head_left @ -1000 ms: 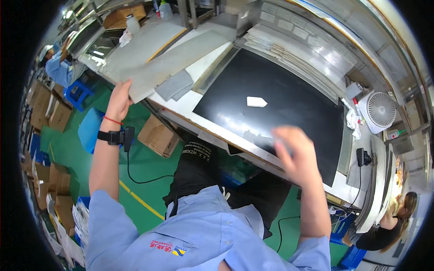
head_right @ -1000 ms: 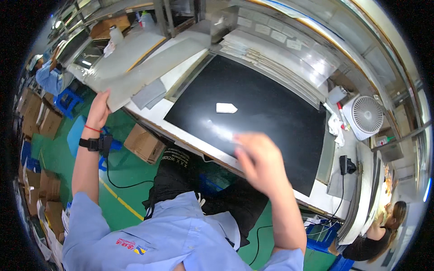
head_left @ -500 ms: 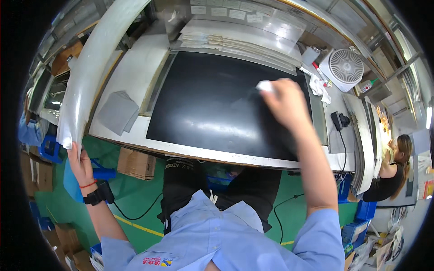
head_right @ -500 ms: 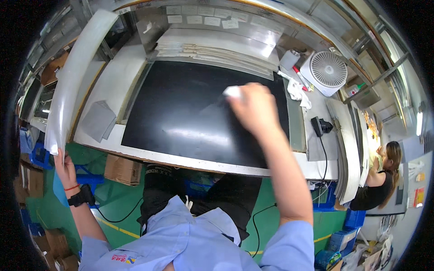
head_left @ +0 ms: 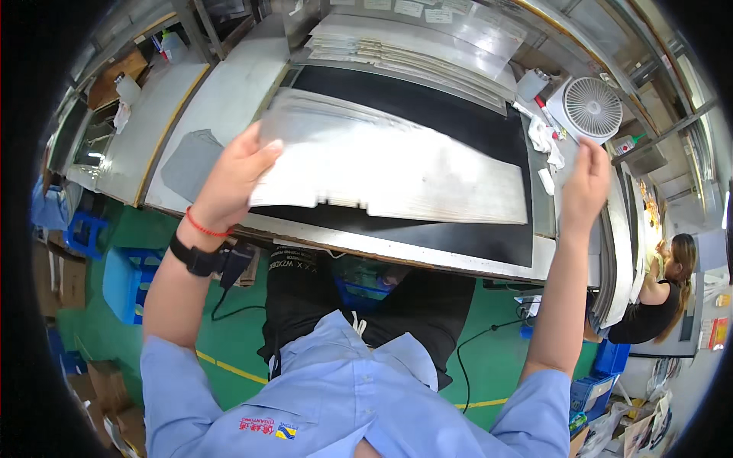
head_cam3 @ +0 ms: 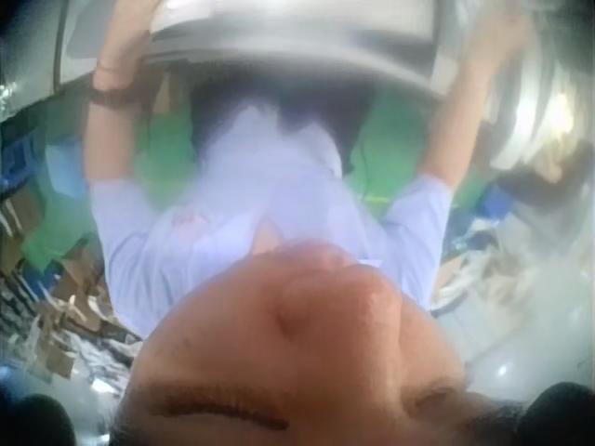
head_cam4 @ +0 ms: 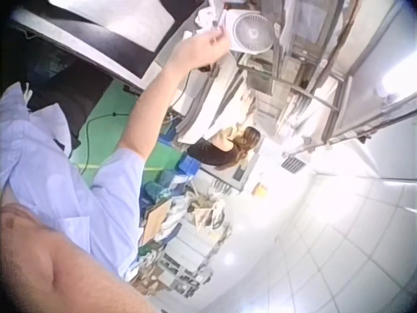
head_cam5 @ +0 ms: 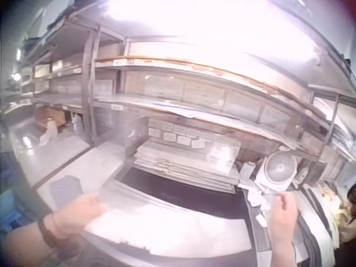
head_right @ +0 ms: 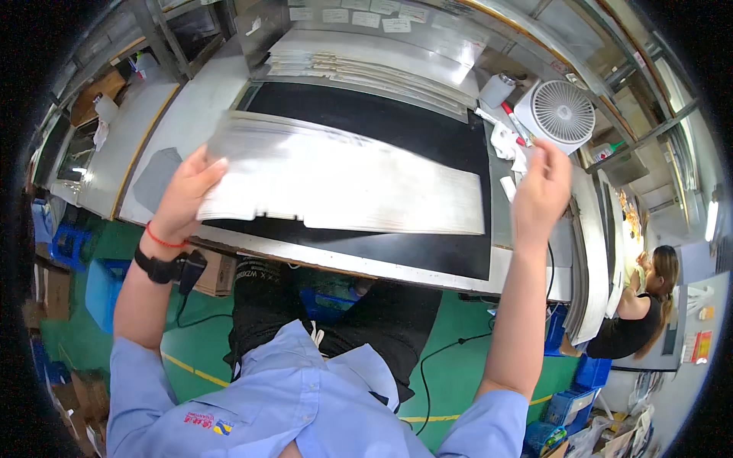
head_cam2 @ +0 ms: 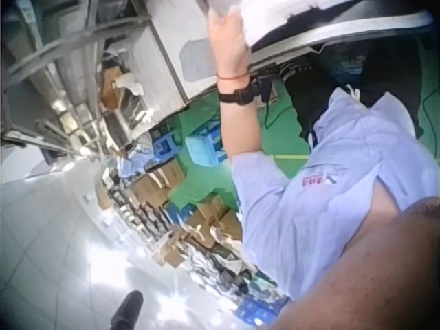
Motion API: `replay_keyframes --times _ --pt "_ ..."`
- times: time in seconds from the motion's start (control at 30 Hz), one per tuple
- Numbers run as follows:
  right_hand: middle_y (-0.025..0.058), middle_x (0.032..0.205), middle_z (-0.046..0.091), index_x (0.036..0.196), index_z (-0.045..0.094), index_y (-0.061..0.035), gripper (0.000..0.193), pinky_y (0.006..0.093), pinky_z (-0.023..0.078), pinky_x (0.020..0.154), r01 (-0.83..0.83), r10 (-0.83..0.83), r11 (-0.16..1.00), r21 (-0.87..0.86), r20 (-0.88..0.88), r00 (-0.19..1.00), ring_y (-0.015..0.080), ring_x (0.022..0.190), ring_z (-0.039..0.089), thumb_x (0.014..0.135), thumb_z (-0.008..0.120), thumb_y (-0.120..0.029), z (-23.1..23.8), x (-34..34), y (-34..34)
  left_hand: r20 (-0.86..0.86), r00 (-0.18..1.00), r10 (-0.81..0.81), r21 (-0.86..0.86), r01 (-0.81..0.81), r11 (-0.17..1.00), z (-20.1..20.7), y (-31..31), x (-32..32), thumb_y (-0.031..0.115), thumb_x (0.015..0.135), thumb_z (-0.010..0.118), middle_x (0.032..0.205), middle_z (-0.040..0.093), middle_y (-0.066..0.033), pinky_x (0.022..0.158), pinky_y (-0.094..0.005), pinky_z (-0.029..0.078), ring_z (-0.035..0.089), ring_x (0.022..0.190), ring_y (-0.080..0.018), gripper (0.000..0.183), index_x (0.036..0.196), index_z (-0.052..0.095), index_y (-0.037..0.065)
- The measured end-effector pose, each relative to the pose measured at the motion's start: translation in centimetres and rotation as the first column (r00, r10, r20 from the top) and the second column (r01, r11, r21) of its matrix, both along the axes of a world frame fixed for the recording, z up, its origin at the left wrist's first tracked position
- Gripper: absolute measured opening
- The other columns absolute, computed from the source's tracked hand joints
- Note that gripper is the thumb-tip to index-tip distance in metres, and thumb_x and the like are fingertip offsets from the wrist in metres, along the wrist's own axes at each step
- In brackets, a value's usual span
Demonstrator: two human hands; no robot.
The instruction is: Cleaning and stacking thin metal or plastic circuit sheets at a workbench.
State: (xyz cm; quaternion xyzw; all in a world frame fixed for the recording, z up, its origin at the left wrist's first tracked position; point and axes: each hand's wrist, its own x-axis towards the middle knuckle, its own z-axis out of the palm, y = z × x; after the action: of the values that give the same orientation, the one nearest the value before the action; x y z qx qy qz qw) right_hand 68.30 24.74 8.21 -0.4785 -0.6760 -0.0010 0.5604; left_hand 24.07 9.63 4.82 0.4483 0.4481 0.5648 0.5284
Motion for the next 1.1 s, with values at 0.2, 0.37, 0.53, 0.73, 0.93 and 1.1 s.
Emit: replay_keyframes --times 0.2,0.37,0.53,0.73,0.93,1.1 --pt "0.0219 0.131 0.063 0.13 0.062 -0.0004 0.06 0.0429 0.042 0.109 -0.438 0.541 0.832 -0.34 0.326 0.775 0.0379 0.127 0.056 0.092 0.068 -0.045 -2.7 -12.9 1.7 -0.074 0.984 -0.164 -0.012 0.164 0.986 -0.3 3.0 1.8 0.012 0.106 0.048 0.133 0.058 -0.0084 0.101 -0.03 0.049 0.059 0.117 -0.0126 0.038 0.142 0.044 0.0" --pt "0.0161 0.106 0.069 0.123 0.065 -0.0001 0.055 0.0363 0.052 0.087 -0.441 0.766 0.511 -0.738 0.159 0.623 0.0249 0.097 0.066 0.087 0.075 -0.041 -2.4 -17.2 2.5 -0.09 0.986 -0.143 -0.068 0.137 0.988 -1.8 2.5 2.0 0.019 0.107 0.05 0.136 0.057 -0.0074 0.106 -0.0308 0.044 0.054 0.124 -0.0121 0.045 0.147 0.041 0.001" --pt "0.0104 0.079 0.065 0.099 0.069 0.0019 0.041 0.0337 0.049 0.069 -0.411 0.725 0.496 -0.765 0.104 0.681 0.0191 0.073 0.06 0.085 0.078 -0.035 -3.5 -17.3 0.9 0.041 0.992 -0.119 -0.072 0.121 0.99 -2.0 2.1 3.1 0.018 0.108 0.045 0.146 0.051 -0.0102 0.115 -0.0325 0.036 0.047 0.134 -0.0173 0.05 0.153 0.034 -0.001" --pt "0.0157 0.085 0.068 0.099 0.069 0.0028 0.039 0.0361 0.051 0.073 -0.439 0.743 0.516 -0.736 0.129 0.657 0.0258 0.078 0.064 0.083 0.078 -0.032 -4.1 -17.4 0.8 0.138 0.988 -0.073 -0.07 0.083 0.994 -3.4 1.7 2.6 0.012 0.105 0.046 0.147 0.051 -0.0122 0.114 -0.0356 0.039 0.051 0.134 -0.0198 0.051 0.153 0.033 -0.001" --pt "0.0185 0.086 0.067 0.099 0.07 0.0039 0.038 0.0381 0.051 0.074 -0.518 0.747 0.559 -0.647 0.123 0.653 0.0303 0.079 0.064 0.082 0.077 -0.03 -4.6 -17.3 0.7 0.166 0.986 -0.032 -0.08 0.046 0.996 -3.5 1.8 2.8 0.009 0.106 0.043 0.14 0.056 -0.0113 0.109 -0.0319 0.044 0.056 0.126 -0.0167 0.047 0.151 0.036 -0.001" --pt "0.019 0.09 0.068 0.103 0.071 0.0039 0.041 0.0388 0.051 0.076 -0.502 0.745 0.56 -0.659 0.135 0.654 0.0312 0.082 0.065 0.082 0.076 -0.031 -4.8 -17.3 0.8 0.153 0.988 -0.016 -0.082 0.029 0.996 -3.6 1.8 2.7 0.01 0.106 0.044 0.14 0.056 -0.0115 0.11 -0.0324 0.043 0.056 0.128 -0.0172 0.047 0.151 0.035 -0.001"
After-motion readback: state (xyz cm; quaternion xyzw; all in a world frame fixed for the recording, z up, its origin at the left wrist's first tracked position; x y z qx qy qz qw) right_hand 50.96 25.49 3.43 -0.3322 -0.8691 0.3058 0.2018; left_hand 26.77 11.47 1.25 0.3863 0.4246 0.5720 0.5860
